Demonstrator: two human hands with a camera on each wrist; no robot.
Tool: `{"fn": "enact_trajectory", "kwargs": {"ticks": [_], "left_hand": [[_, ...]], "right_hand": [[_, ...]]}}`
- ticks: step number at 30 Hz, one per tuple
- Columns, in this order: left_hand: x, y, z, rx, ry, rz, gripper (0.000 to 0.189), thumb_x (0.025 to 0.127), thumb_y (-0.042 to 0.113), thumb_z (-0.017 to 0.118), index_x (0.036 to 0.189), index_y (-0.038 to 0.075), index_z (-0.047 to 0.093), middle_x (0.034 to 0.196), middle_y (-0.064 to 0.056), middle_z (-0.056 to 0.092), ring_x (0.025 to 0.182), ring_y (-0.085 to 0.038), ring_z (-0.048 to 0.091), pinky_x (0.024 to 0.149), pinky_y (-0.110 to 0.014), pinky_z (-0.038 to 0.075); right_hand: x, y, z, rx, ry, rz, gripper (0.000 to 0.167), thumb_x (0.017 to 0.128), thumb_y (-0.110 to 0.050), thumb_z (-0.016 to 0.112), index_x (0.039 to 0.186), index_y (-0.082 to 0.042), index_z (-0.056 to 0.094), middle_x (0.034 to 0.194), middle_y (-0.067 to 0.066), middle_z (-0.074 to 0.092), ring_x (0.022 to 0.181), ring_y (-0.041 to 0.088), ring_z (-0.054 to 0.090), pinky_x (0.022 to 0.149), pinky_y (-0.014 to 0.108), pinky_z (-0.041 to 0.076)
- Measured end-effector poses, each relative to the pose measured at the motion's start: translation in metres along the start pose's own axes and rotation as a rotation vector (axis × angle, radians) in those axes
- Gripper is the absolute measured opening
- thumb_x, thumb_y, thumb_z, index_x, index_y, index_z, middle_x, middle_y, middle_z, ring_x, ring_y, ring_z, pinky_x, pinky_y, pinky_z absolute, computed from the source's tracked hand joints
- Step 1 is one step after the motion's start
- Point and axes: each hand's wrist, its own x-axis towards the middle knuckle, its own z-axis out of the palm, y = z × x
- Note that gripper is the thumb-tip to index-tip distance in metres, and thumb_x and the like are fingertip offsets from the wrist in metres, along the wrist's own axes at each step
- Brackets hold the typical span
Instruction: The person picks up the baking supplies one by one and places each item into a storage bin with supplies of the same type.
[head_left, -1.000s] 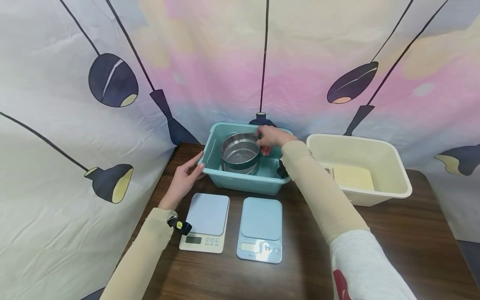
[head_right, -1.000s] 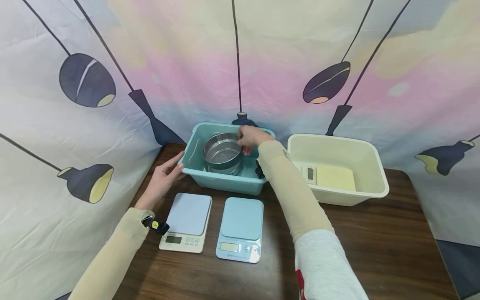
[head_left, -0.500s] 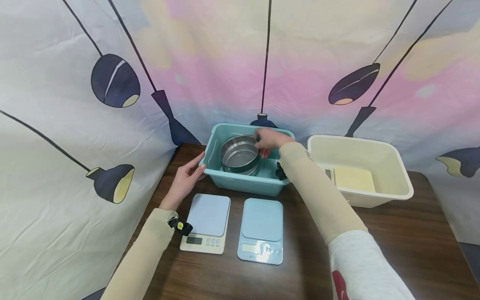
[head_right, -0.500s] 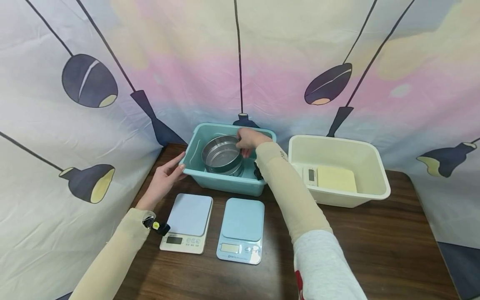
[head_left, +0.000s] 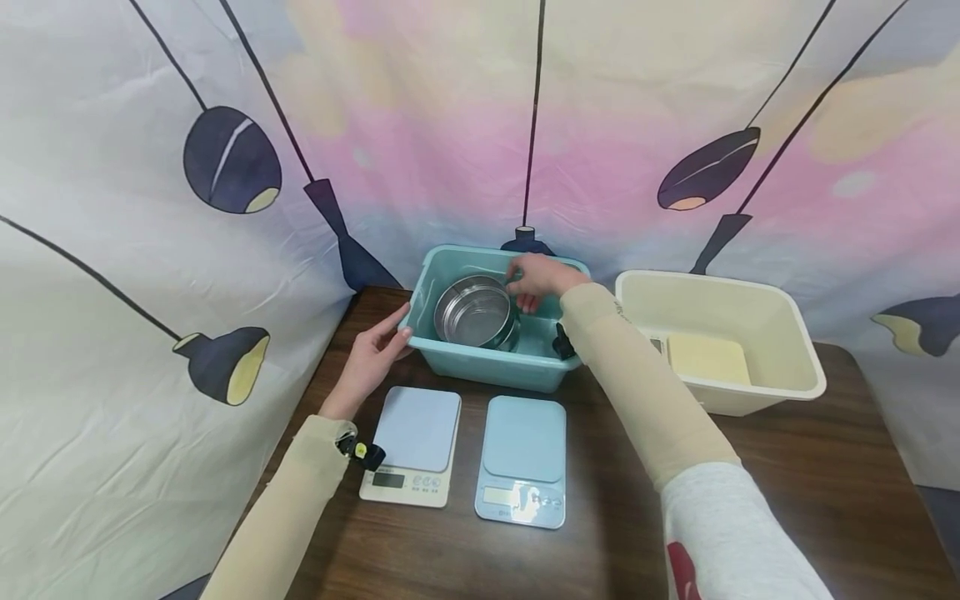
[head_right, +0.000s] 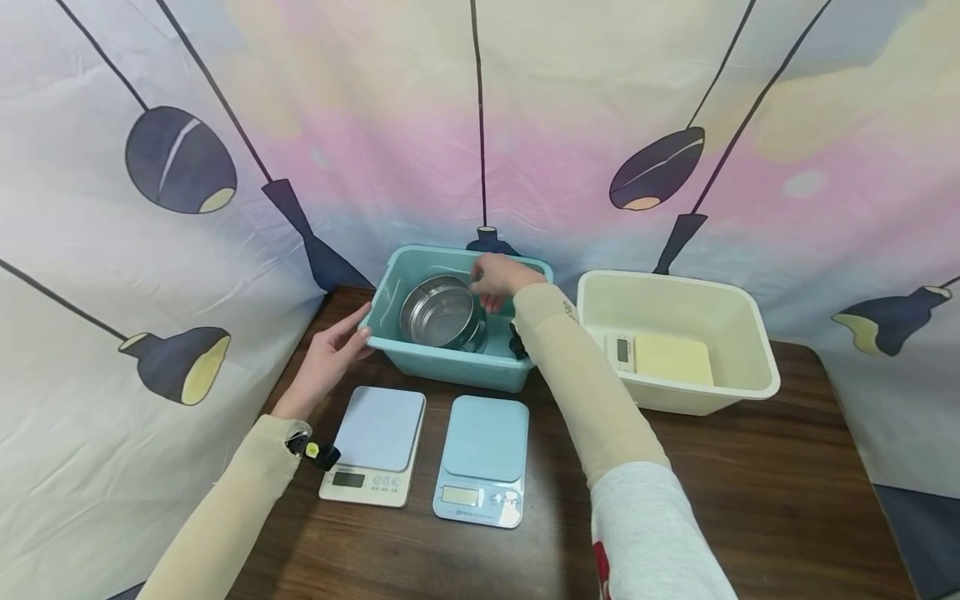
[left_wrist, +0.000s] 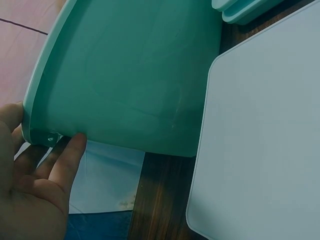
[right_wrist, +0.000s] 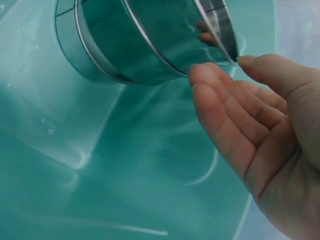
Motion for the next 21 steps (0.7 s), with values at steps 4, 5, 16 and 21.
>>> {"fn": "enact_trajectory", "kwargs": {"ticks": [4, 5, 16, 21], "left_hand": [[0.0, 0.0, 0.002, -0.009, -0.005, 0.003, 0.052, 0.109, 0.019, 0.057, 0.159, 0.012, 0.044, 0.16, -0.019, 0.044, 0.131, -0.044, 0.056, 0.098, -0.031, 0.058], [0.0, -0.001, 0.002, -0.01, -0.006, 0.004, 0.052, 0.11, 0.019, 0.057, 0.159, 0.012, 0.044, 0.16, -0.019, 0.044, 0.132, -0.044, 0.056, 0.099, -0.031, 0.058], [0.0, -0.001, 0.0, -0.008, 0.002, 0.0, 0.052, 0.11, 0.02, 0.056, 0.159, 0.014, 0.043, 0.16, -0.018, 0.044, 0.132, -0.042, 0.056, 0.099, -0.028, 0.057], [0.001, 0.001, 0.001, -0.016, -0.001, 0.005, 0.052, 0.11, 0.019, 0.056, 0.159, 0.012, 0.043, 0.161, -0.018, 0.043, 0.133, -0.043, 0.054, 0.097, -0.025, 0.057]], "right_hand": [[-0.006, -0.001, -0.003, -0.029, 0.016, -0.02, 0.035, 0.109, -0.014, 0.056, 0.14, 0.0, 0.055, 0.096, 0.021, 0.075, 0.084, 0.032, 0.075, 0.08, 0.043, 0.066], [-0.007, 0.0, -0.004, -0.035, 0.02, -0.026, 0.035, 0.109, -0.014, 0.056, 0.14, 0.001, 0.056, 0.094, 0.02, 0.075, 0.085, 0.033, 0.075, 0.078, 0.041, 0.066], [-0.035, -0.001, -0.018, -0.081, 0.058, -0.114, 0.036, 0.108, -0.013, 0.055, 0.141, 0.003, 0.058, 0.092, 0.017, 0.073, 0.084, 0.034, 0.075, 0.078, 0.041, 0.066], [-0.047, 0.004, -0.023, -0.088, 0.076, -0.144, 0.036, 0.109, -0.014, 0.053, 0.14, 0.003, 0.058, 0.094, 0.017, 0.072, 0.086, 0.037, 0.074, 0.084, 0.047, 0.065]]}}
